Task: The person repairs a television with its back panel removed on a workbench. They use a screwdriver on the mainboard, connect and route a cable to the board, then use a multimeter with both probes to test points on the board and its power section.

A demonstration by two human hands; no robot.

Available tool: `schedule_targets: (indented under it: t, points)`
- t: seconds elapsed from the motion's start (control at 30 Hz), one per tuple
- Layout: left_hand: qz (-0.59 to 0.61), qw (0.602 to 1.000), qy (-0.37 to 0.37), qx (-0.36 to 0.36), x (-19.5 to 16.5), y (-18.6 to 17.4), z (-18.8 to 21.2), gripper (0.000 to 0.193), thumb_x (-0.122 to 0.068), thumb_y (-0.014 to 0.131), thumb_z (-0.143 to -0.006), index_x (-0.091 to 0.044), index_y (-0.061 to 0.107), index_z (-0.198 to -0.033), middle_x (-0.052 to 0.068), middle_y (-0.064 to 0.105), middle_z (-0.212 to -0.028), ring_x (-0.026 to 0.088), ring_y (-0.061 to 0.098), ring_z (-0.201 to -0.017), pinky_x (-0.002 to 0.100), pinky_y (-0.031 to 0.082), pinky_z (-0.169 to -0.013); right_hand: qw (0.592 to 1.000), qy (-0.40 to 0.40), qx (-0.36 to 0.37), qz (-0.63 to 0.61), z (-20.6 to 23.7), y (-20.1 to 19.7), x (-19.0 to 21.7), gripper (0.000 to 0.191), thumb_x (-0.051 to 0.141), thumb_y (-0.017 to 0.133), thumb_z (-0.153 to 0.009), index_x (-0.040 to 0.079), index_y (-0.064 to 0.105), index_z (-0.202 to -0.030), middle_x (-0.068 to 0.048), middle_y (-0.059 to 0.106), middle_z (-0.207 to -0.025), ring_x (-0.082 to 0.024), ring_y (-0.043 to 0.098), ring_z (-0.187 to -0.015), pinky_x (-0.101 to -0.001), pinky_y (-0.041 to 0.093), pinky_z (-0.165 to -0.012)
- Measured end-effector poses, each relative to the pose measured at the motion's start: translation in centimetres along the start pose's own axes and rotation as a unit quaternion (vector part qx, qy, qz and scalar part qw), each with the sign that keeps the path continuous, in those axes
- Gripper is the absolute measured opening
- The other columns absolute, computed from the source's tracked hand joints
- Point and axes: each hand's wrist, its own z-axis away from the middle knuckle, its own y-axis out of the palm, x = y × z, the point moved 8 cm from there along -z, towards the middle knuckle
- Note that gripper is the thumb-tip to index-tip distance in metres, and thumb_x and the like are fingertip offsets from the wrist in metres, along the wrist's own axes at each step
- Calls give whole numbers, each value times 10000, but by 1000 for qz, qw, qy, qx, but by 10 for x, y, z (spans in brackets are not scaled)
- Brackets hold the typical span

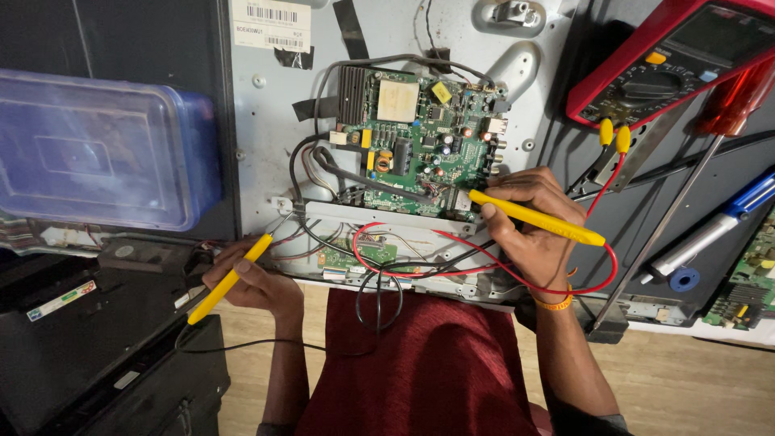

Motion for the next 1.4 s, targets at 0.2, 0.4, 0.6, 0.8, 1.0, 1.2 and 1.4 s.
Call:
schedule_targets:
  t: [0.2, 0.4, 0.6, 0.8, 1.0, 1.2, 1.4]
  points:
    - [23, 1000, -1, 1, -3, 4, -2, 336, -357, 485, -1134, -39, 400, -1067, 161, 553, -1002, 219, 617, -938, 331, 577, -777, 1000, 7, -1, -13, 1, 0, -3, 137, 39, 773, -878, -24, 727, -991, -121, 742, -1003, -211, 703, -933, -332, 565, -927]
    - [15, 1000, 1, 7, -4, 3, -1, 337, -352, 484, -1154, -34, 399, -1079, 157, 557, -1026, 222, 588, -967, 333, 546, -803, 1000, 9, -2, -19, 2, -1, -3, 141, 45, 760, -885, -27, 725, -1001, -126, 742, -1024, -208, 704, -954, -328, 566, -946]
    - [14, 1000, 2, -1, -3, 2, 1, 327, -342, 498, -1158, -41, 403, -1070, 150, 520, -1025, 222, 586, -958, 346, 540, -841, 999, 33, -13, -22, 3, -1, -5, 144, 70, 760, -903, -28, 723, -1003, -126, 744, -1029, -191, 680, -927, -298, 544, -877]
    - [19, 1000, 0, 1, -2, 2, -1, 316, -334, 499, -1148, -43, 398, -1079, 156, 536, -1024, 232, 607, -968, 344, 557, -834, 999, 30, -21, -36, 4, -4, -7, 150, 98, 757, -953, -29, 705, -1013, -122, 748, -990, -174, 669, -918, -289, 543, -895]
    - [28, 1000, -8, 1, -1, 3, 0, 307, -324, 497, -1141, -43, 387, -1084, 170, 564, -1017, 231, 611, -966, 328, 558, -784, 997, 31, -28, -59, 6, -5, -9, 148, 104, 745, -953, -27, 695, -1002, -133, 737, -1004, -176, 684, -914, -282, 545, -873]
    - [13, 1000, 1, 12, -2, 3, 0, 319, -343, 480, -1164, -44, 388, -1101, 175, 566, -1039, 213, 607, -954, 324, 561, -816, 999, 30, -18, -36, 6, -4, -8, 152, 106, 763, -942, -27, 718, -999, -136, 746, -1017, -188, 691, -924, -292, 551, -887]
    - [14, 1000, -7, 8, -1, 3, 0, 334, -365, 481, -1152, -48, 392, -1098, 171, 577, -1029, 213, 612, -960, 327, 562, -790, 1000, 20, -11, -17, 4, -3, -6, 145, 94, 771, -916, -25, 730, -989, -134, 750, -1017, -195, 693, -920, -305, 553, -896]
